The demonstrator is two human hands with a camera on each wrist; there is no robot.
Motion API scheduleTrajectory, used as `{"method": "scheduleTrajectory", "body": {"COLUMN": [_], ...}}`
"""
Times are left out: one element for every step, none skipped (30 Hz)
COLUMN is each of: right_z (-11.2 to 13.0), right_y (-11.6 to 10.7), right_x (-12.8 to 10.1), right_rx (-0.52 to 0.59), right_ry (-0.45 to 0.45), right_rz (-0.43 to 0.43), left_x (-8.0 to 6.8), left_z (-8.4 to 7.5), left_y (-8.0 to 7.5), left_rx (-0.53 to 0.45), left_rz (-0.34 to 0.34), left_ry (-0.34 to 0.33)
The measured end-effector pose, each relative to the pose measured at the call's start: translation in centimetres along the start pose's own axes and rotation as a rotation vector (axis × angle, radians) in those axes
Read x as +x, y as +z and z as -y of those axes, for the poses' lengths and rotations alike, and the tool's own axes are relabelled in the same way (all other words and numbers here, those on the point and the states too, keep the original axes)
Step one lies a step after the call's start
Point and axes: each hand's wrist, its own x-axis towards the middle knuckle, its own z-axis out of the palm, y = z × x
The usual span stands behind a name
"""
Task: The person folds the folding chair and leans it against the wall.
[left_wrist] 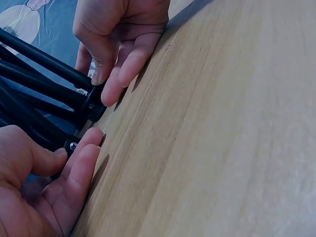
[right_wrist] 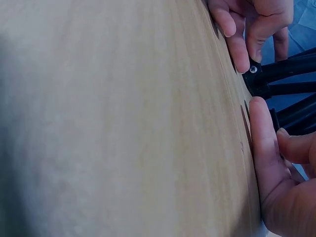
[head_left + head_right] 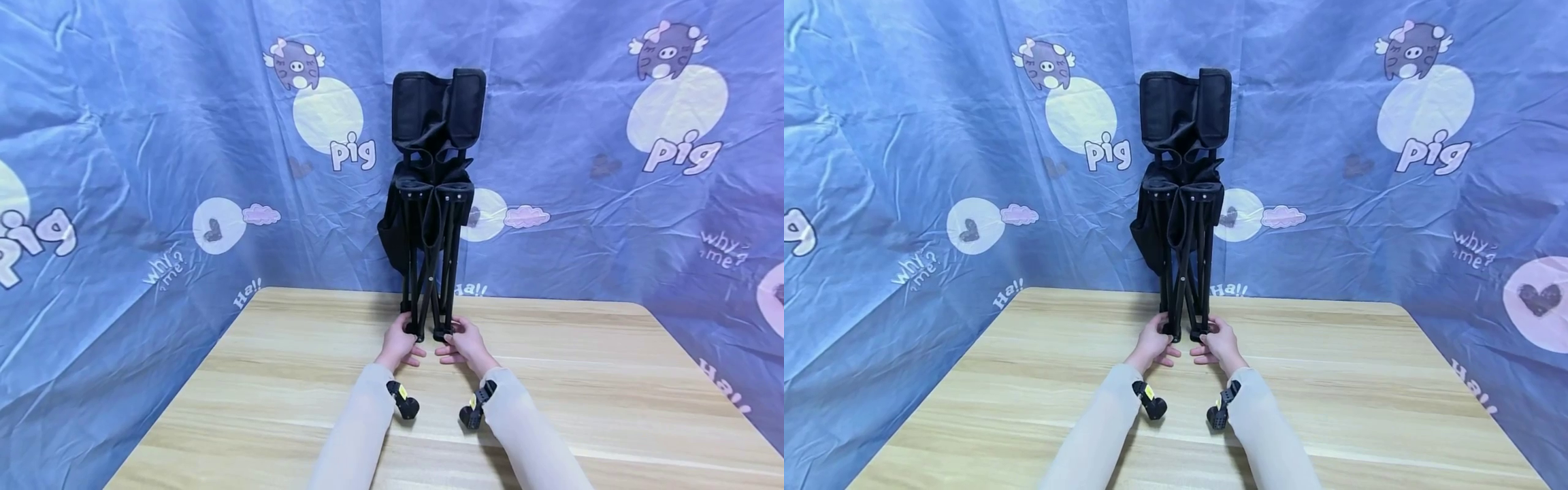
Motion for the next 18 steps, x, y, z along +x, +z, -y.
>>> {"method": "scheduleTrajectory", "body": {"right_z": [0.00, 0.01, 0.01, 0.05, 0.07, 0.09, 0.11, 0.11, 0.11, 0.11, 0.10, 0.10, 0.09, 0.08, 0.08, 0.08, 0.10, 0.12], "right_y": [0.00, 0.02, 0.03, 0.04, 0.05, 0.06, 0.06, 0.07, 0.08, 0.09, 0.09, 0.11, 0.13, 0.16, 0.19, 0.22, 0.26, 0.29], "right_x": [0.05, 0.08, 0.09, 0.11, 0.14, 0.16, 0.18, 0.21, 0.24, 0.28, 0.31, 0.32, 0.35, 0.38, 0.39, 0.42, 0.44, 0.47], "right_rx": [-0.001, -0.003, -0.004, -0.007, -0.008, -0.012, -0.016, -0.021, -0.026, -0.031, -0.036, -0.042, -0.047, -0.054, -0.058, -0.062, -0.065, -0.068], "right_ry": [0.004, 0.007, 0.008, 0.010, 0.013, 0.015, 0.018, 0.019, 0.020, 0.024, 0.025, 0.026, 0.025, 0.025, 0.026, 0.027, 0.026, 0.026], "right_rz": [-0.003, -0.005, -0.005, -0.007, -0.010, -0.011, -0.015, -0.017, -0.019, -0.023, -0.026, -0.029, -0.030, -0.032, -0.033, -0.036, -0.037, -0.039], "left_x": [0.03, 0.06, 0.10, 0.12, 0.15, 0.19, 0.22, 0.24, 0.24, 0.24, 0.24, 0.22, 0.20, 0.18, 0.19, 0.22, 0.26, 0.35], "left_z": [-0.03, -0.03, -0.04, -0.08, -0.11, -0.13, -0.12, -0.12, -0.13, -0.12, -0.12, -0.15, -0.19, -0.24, -0.27, -0.31, -0.33, -0.33], "left_y": [0.04, 0.08, 0.12, 0.16, 0.21, 0.25, 0.29, 0.33, 0.37, 0.41, 0.45, 0.49, 0.52, 0.56, 0.59, 0.63, 0.68, 0.72], "left_rx": [0.005, 0.010, 0.013, 0.017, 0.022, 0.025, 0.029, 0.031, 0.034, 0.038, 0.041, 0.043, 0.047, 0.047, 0.051, 0.055, 0.056, 0.059], "left_rz": [-0.002, -0.003, -0.004, -0.007, -0.010, -0.012, -0.014, -0.016, -0.018, -0.020, -0.022, -0.024, -0.027, -0.029, -0.032, -0.035, -0.038, -0.041], "left_ry": [0.000, 0.002, 0.003, 0.001, 0.001, 0.003, 0.004, 0.005, 0.004, 0.004, 0.002, 0.001, -0.003, -0.004, -0.006, -0.007, -0.008, -0.009]}}
